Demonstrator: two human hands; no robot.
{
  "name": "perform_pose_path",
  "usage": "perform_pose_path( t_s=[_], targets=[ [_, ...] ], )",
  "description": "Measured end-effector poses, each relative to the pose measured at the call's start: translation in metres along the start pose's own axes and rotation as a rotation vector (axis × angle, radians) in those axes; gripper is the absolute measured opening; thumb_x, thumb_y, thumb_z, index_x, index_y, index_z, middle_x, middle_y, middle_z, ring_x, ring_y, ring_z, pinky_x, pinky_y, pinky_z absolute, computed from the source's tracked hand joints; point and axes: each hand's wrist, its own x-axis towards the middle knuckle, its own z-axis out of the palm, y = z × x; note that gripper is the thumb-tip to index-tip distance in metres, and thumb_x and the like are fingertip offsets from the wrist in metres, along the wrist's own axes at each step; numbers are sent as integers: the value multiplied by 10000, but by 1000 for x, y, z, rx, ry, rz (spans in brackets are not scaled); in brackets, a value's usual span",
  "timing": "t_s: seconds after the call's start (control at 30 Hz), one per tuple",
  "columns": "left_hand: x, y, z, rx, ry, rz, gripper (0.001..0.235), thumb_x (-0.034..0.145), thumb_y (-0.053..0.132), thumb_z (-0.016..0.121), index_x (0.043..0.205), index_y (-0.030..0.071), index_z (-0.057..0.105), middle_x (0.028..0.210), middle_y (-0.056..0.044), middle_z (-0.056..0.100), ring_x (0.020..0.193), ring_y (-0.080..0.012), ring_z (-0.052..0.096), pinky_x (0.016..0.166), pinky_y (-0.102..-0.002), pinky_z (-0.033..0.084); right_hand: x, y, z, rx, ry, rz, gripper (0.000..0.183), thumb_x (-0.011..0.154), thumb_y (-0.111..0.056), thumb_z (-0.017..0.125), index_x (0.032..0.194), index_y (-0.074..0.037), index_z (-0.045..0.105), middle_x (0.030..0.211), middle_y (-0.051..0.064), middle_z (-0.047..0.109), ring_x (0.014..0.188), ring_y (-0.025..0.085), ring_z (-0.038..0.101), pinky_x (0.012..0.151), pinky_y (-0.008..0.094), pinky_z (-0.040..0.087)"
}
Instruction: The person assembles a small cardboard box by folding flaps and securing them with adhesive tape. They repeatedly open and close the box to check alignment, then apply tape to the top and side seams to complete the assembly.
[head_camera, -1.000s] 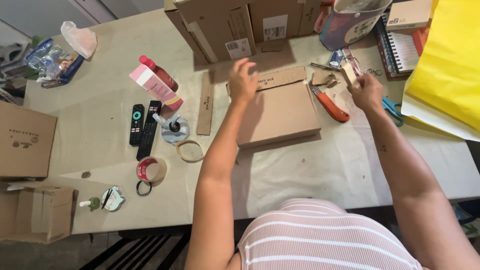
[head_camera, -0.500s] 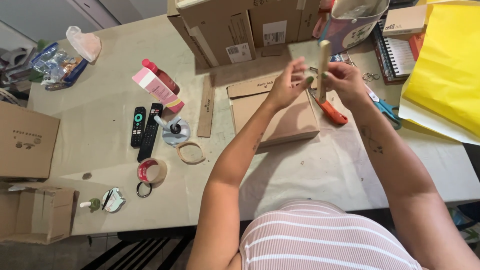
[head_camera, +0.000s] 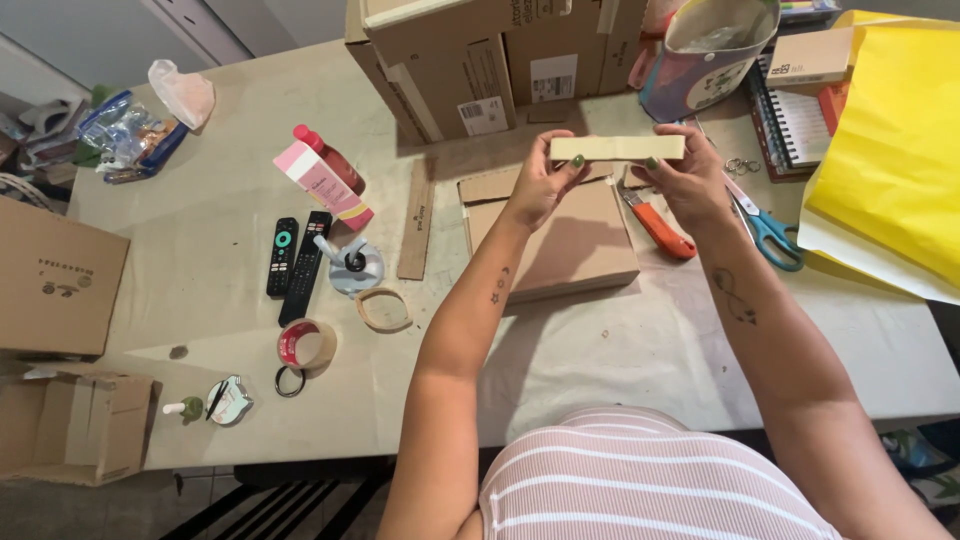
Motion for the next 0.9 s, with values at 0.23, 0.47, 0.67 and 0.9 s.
perform_pose_path(
  t_s=[0.23,0.47,0.67,0.9],
  targets=[
    [6,26,0,1282,59,496,796,838,609,829,1523,360,508,1620,-144,357,1441,-610,335,1160,-755,296,5,-20,28,-314,-62,-251,431,916,-4,812,1253,11,544,1191,172,670,1101,227,686,925,345,605],
    [16,19,-8,1337,-85,634,269,930,502,692,1156,364,742,1121,115,667,1074,-201,652,1009,-358,493,4,-28,43,-409,-138,-338,421,889,35,832,1221,49,573,1207,239,695,1146,281,682,934,355,576],
    [6,17,12,962,122,453,136,882,363,815,997,290,806,1037,72,752,969,-170,743,873,-294,579,4,-23,53,-436,-110,-395,417,881,45,846,1212,50,591,1181,245,689,1155,321,682,921,372,575],
    [-3,11,42,1052,375,637,37,941,144,668,912,152,689,856,-30,696,826,-275,719,712,-369,584,10,2,66,-486,-106,-358,697,848,-54,900,1374,-36,444,1266,202,648,1175,313,630,1020,438,523]
  ],
)
